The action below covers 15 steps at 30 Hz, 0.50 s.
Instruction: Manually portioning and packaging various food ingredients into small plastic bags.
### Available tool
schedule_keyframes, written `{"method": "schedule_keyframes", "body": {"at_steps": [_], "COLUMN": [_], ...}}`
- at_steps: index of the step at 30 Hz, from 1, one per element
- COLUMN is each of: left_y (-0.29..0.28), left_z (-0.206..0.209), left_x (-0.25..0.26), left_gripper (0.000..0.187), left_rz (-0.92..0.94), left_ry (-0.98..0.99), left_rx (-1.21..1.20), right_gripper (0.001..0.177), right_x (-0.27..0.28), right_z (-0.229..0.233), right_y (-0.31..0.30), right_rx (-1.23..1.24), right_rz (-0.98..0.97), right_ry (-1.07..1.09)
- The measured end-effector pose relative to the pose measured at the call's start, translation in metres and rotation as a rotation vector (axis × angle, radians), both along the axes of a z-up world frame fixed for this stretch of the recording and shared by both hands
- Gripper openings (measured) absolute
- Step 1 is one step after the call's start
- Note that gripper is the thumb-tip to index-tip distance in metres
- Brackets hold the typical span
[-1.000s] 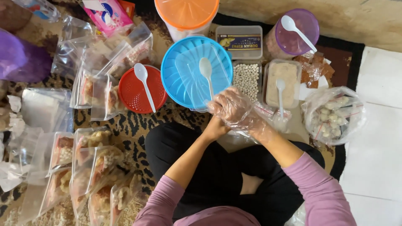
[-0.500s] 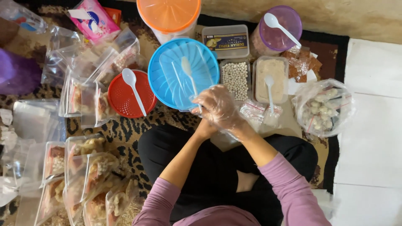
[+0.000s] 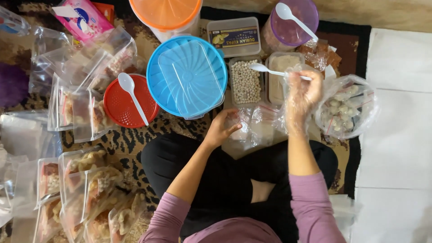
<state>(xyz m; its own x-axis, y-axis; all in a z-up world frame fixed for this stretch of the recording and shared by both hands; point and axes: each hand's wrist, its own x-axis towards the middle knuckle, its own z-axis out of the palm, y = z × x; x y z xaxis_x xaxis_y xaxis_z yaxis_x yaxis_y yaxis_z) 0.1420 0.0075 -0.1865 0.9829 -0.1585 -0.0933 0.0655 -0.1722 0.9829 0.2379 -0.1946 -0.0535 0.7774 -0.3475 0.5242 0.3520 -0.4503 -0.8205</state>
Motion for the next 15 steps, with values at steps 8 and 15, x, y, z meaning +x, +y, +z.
{"method": "schedule_keyframes", "body": {"at_steps": [8, 15], "left_y": [0.000, -0.003], "left_z": [0.007, 0.032], "left_x": [0.001, 0.023], "left_gripper": [0.061, 0.061], "left_rz": [-0.021, 0.021], "left_ry": [0.043, 0.062], "left_rx": [0.027, 0.021], "right_gripper": [0.012, 0.014], "right_x": [0.058, 0.018], "right_z": [-0.103, -0.130], "right_y": [-0.007, 0.008], "right_rx": [-0.584, -0.781], "right_rz": [0.317, 0.485], "right_ry": [-0.068, -0.160]}}
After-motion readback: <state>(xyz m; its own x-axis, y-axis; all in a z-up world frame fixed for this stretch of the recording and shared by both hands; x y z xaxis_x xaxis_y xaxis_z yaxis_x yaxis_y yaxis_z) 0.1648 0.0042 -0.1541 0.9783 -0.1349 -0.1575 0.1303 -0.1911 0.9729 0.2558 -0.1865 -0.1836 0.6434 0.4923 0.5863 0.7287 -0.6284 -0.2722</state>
